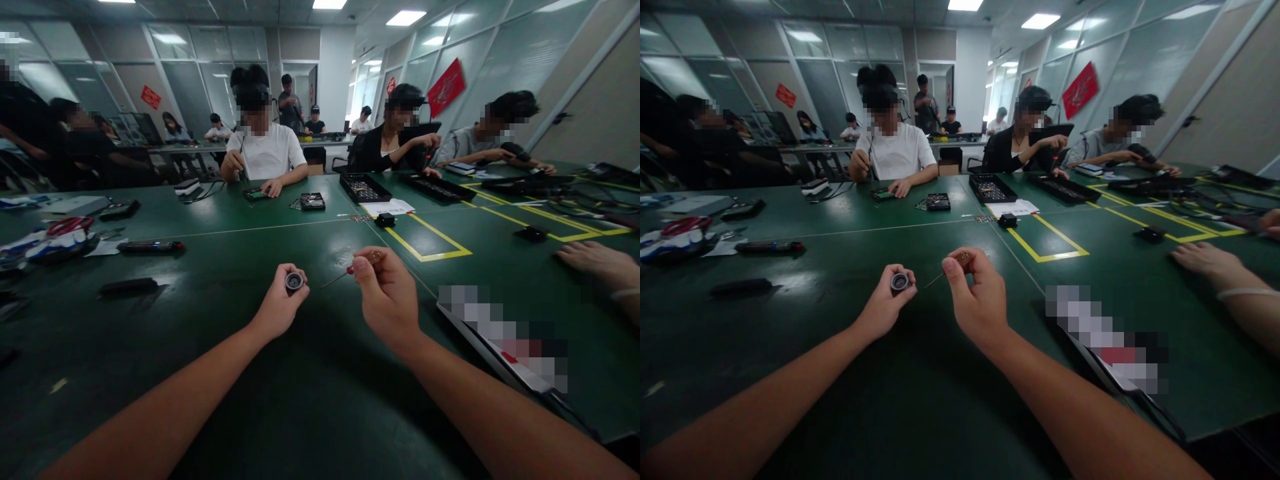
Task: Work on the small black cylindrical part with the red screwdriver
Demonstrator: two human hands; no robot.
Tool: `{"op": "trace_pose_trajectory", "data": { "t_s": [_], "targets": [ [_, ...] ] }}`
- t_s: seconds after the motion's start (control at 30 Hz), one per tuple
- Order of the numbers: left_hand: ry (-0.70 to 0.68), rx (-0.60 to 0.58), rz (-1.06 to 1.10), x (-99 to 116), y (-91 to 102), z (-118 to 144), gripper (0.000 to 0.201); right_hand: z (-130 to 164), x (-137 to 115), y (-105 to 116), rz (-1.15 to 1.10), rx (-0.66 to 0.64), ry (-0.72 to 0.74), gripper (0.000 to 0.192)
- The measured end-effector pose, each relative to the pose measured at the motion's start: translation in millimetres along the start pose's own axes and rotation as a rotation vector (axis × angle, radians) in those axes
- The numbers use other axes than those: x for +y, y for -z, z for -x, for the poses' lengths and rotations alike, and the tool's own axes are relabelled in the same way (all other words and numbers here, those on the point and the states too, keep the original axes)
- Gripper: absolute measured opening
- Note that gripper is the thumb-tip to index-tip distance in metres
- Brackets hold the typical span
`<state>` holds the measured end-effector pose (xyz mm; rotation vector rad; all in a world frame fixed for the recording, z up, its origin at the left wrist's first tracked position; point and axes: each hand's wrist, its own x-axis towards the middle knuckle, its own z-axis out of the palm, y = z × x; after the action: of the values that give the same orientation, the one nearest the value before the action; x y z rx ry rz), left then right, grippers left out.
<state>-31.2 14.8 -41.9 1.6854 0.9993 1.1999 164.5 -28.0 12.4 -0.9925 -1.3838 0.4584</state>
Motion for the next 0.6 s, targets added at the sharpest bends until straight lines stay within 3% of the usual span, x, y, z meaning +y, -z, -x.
{"op": "trace_pose_trajectory", "data": {
  "t_s": [0.3,0.5,0.6],
  "targets": [
    [-0.039,-0.052,-0.149,-5.2,-0.2,0.9,0.032,4.7,4.0,-1.3,-0.014,-0.066,0.015,0.017],
    [-0.088,-0.061,-0.149,-7.4,-0.1,1.6,0.033,3.3,4.8,-3.6,0.153,-0.208,0.032,0.012],
    [-0.099,-0.045,-0.16,-7.6,-0.5,1.5,0.034,3.9,4.1,-4.3,0.179,-0.214,0.032,0.011]
  ]
}}
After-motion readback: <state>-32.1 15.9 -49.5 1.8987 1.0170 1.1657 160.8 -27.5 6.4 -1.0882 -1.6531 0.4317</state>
